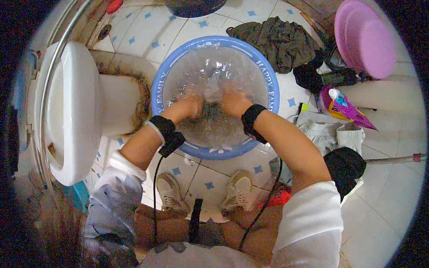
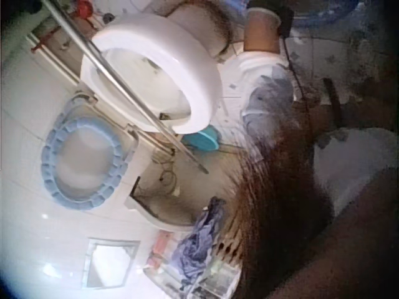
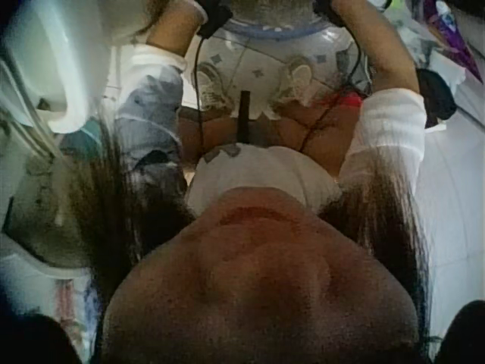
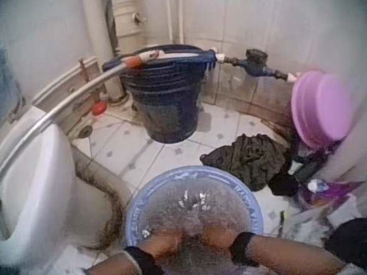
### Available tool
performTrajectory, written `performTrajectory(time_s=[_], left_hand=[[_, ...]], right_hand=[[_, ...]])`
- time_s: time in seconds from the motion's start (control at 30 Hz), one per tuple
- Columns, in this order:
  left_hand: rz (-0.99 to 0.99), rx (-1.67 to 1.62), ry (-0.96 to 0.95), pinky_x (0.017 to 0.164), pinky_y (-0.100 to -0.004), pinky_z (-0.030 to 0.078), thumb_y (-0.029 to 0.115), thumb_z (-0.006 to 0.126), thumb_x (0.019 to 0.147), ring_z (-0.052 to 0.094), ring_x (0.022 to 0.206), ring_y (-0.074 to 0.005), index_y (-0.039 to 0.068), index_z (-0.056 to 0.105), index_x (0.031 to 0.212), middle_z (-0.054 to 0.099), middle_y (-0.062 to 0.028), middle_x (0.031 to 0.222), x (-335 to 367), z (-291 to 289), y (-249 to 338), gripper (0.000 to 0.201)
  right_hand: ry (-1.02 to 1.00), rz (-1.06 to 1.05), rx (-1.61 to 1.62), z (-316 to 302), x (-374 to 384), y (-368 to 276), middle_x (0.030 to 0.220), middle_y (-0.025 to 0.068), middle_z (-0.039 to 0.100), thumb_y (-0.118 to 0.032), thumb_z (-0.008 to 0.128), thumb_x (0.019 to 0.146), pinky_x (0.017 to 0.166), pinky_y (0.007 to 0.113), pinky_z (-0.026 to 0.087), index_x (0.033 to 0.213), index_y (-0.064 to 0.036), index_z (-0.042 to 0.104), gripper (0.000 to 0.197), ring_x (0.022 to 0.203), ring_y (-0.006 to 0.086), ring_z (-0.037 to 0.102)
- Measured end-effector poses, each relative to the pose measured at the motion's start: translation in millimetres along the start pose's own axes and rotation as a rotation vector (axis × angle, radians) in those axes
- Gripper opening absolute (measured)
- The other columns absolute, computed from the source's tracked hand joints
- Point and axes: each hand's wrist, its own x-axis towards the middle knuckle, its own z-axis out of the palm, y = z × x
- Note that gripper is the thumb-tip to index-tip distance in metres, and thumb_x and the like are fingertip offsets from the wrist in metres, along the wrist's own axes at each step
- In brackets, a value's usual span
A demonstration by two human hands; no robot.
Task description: Washing a black garment by hand in a basin of soapy water.
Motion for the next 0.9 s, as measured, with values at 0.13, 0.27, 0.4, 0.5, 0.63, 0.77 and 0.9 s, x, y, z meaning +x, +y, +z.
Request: performTrajectory(time_s=[0.13, 0.27, 0.4, 0.5, 0.63, 0.77, 0.9], left_hand=[[-0.024, 0.106, 0.099, 0.080, -0.0503, 0.037, 0.012, 0.055, 0.063, 0.046, 0.098, -0.0373, 0.007, 0.052, 0.101, 0.050, -0.0168, 0.105, -11, -2, 9, 0.039], [-0.126, 0.078, 0.182, 0.075, -0.0402, 0.043, 0.015, 0.053, 0.067, 0.051, 0.092, -0.0344, 0.002, 0.056, 0.090, 0.051, -0.0179, 0.103, -11, -17, 6, 0.027], [-0.042, -0.086, 0.466, 0.070, -0.0396, 0.044, 0.011, 0.051, 0.070, 0.053, 0.084, -0.0323, 0.003, 0.055, 0.088, 0.055, -0.0195, 0.090, -22, -61, -10, 0.021], [-0.083, -0.675, 0.708, 0.069, -0.0331, 0.043, 0.014, 0.052, 0.073, 0.054, 0.076, -0.0219, 0.004, 0.055, 0.092, 0.058, -0.0111, 0.084, -48, -106, -8, 0.022], [0.094, -1.429, 0.599, 0.067, -0.0278, 0.041, 0.010, 0.052, 0.073, 0.052, 0.072, -0.0175, 0.002, 0.054, 0.090, 0.056, -0.0058, 0.080, -94, -177, 36, 0.019], [0.348, -1.398, 0.835, 0.066, -0.0272, 0.039, 0.008, 0.051, 0.072, 0.050, 0.073, -0.0179, 0.001, 0.054, 0.082, 0.054, -0.0064, 0.079, -147, -207, 84, 0.013], [0.691, -1.220, 0.730, 0.074, -0.0302, 0.038, 0.013, 0.049, 0.075, 0.051, 0.080, -0.0171, 0.003, 0.055, 0.088, 0.055, -0.0072, 0.086, -183, -216, 86, 0.018]], right_hand=[[-0.155, -0.174, 0.078, -26, -10, 5, 0.108, 0.0196, 0.048, -0.011, 0.044, 0.072, 0.074, 0.039, 0.044, 0.102, -0.0056, 0.052, 0.032, 0.094, 0.0334, 0.049], [0.243, 0.087, 0.374, -49, -13, 5, 0.083, 0.0218, 0.056, -0.013, 0.048, 0.070, 0.069, 0.042, 0.043, 0.082, -0.0030, 0.058, 0.019, 0.079, 0.0345, 0.055], [0.629, 0.272, 0.944, -72, -29, 33, 0.087, 0.0223, 0.055, -0.023, 0.051, 0.075, 0.073, 0.040, 0.041, 0.092, -0.0009, 0.057, 0.029, 0.082, 0.0355, 0.054], [0.704, 0.232, 1.369, -123, -61, 21, 0.079, 0.0125, 0.060, -0.030, 0.053, 0.077, 0.066, 0.029, 0.043, 0.094, 0.0016, 0.055, 0.036, 0.073, 0.0185, 0.057], [0.596, -0.224, 1.629, -203, -105, -28, 0.082, 0.0078, 0.058, -0.032, 0.059, 0.071, 0.064, 0.026, 0.043, 0.097, 0.0002, 0.053, 0.042, 0.070, 0.0164, 0.055], [0.878, -0.230, 1.346, -240, -127, -38, 0.072, 0.0037, 0.057, -0.014, 0.060, 0.067, 0.059, 0.023, 0.042, 0.084, -0.0042, 0.057, 0.020, 0.066, 0.0112, 0.054], [1.100, 0.025, 1.128, -262, -161, -36, 0.061, 0.0072, 0.057, -0.003, 0.059, 0.060, 0.049, 0.028, 0.043, 0.072, 0.0036, 0.057, 0.014, 0.051, 0.0168, 0.053]])
